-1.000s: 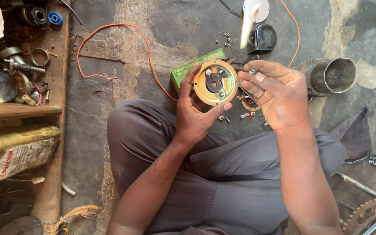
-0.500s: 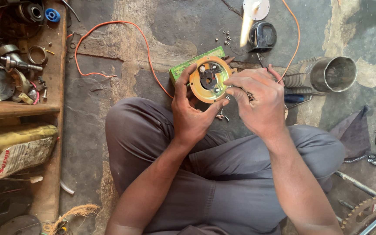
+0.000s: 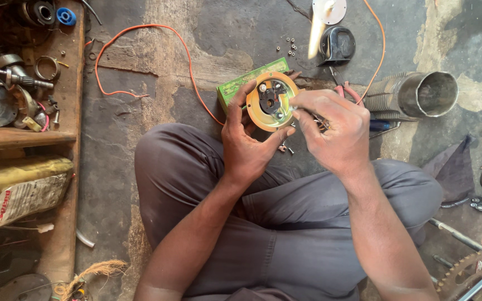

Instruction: The person sits on the floor and uses a hammer and screwdriver to work on a circular electrical component. They repeatedly tap the component with the hammer and then use the screwdriver to adjust internal parts.

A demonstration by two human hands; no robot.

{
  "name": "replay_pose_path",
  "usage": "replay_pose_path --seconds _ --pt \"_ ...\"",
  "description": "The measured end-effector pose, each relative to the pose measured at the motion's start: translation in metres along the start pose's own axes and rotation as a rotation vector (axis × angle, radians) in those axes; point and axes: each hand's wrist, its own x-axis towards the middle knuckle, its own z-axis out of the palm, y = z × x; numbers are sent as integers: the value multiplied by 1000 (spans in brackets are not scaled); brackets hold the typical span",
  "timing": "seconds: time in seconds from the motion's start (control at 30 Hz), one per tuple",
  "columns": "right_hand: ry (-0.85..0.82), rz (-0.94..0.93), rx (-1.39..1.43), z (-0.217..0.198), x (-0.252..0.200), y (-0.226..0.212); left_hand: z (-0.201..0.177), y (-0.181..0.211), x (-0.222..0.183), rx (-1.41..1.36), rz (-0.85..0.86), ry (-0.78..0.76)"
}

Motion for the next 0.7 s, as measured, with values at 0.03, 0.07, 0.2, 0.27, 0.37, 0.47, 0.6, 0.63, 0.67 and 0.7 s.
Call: replay_pose_path --seconds 0.03,0.07,0.2,0.27,0.37,0.47,0.6,0.63,0.67,0.7 --pt "2 -15 -22 0 0 0 0 0 0 3 -2 -1" --pt "7 -31 -43 0 0 0 0 1 0 23 7 2" --pt "-54 -64 26 1 3 1 2 4 1 70 33 9" --pt "-59 -117 60 2 4 2 2 5 1 87 51 13" --pt "-78 -147 9 1 5 2 1 8 -1 154 105 16" --pt "-113 -158 -64 -3 5 1 0 10 -1 261 171 24" --pt "-105 -130 -68 -8 4 0 1 9 -1 155 120 -1" --pt "-108 -123 -75 -9 4 0 1 8 -1 81 84 -16" --pt "-111 -117 -81 -9 4 1 2 7 -1 59 75 -14" --pt "-107 -128 -84 -9 4 1 2 5 0 37 66 -13"
